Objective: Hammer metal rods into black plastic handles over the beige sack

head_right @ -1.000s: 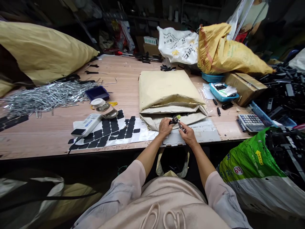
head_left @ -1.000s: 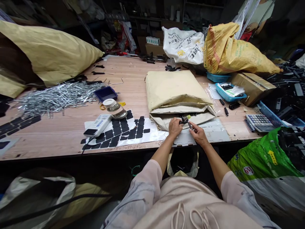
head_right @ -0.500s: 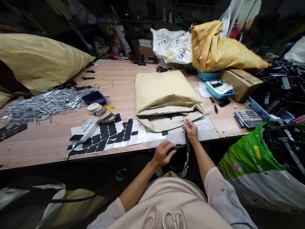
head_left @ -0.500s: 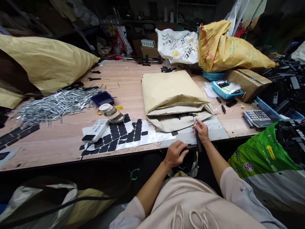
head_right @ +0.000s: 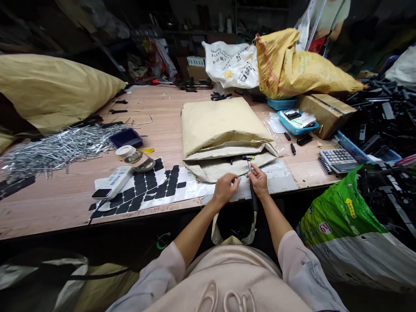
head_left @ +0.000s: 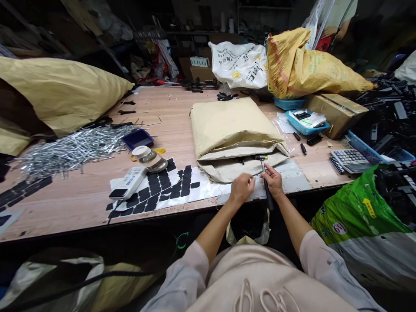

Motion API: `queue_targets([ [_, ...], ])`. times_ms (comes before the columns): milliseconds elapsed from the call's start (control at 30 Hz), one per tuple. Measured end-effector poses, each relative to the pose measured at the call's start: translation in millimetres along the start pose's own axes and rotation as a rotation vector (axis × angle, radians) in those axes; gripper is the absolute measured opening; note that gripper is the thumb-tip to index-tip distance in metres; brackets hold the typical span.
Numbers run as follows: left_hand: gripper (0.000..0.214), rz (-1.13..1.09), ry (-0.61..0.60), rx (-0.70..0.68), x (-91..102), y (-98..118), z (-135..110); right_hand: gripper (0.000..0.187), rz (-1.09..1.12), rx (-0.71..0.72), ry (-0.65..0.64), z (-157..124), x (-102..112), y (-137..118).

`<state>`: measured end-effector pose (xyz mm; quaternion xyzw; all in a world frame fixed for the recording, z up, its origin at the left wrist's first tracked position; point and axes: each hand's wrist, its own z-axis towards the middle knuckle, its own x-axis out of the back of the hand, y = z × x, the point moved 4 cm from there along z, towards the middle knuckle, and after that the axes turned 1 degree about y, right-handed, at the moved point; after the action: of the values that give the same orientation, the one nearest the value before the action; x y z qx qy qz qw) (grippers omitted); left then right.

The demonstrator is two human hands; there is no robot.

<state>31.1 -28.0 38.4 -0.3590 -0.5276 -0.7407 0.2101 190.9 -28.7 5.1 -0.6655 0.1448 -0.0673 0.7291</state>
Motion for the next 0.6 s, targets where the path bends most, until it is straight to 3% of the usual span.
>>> queue_targets([
  [67, 0.024, 0.104, 0.123, 0.134, 3.3, -7.7, 43.0, 0.064, -0.009, -0.013, 0.005, 0.4, 0.0, 0.6],
  [133, 0.026, 0.191, 0.165, 0.227, 1.4, -17.7, 75.5, 0.065, -0.011, -0.019, 0.004, 0.9, -0.2, 1.3],
  [233, 0.025, 0.273, 0.142, 0.290, -2.9, -30.6, 97.8, 0.065, -0.010, -0.020, 0.000, 2.0, -0.6, 1.9],
  [333, 0.020, 0.282, 0.091, 0.248, -3.5, -39.2, 90.4, 0.064, 0.000, -0.022, 0.001, 2.3, -0.5, 1.2],
  [433, 0.018, 0.230, 0.041, 0.134, -3.6, -46.4, 67.4, 0.065, 0.006, -0.016, -0.006, 1.8, -0.5, 0.3],
  [600, 0.022, 0.102, 0.082, 0.018, -6.0, -59.4, 40.5, 0.062, -0.082, 0.033, -0.012, -0.5, -0.4, 2.1],
])
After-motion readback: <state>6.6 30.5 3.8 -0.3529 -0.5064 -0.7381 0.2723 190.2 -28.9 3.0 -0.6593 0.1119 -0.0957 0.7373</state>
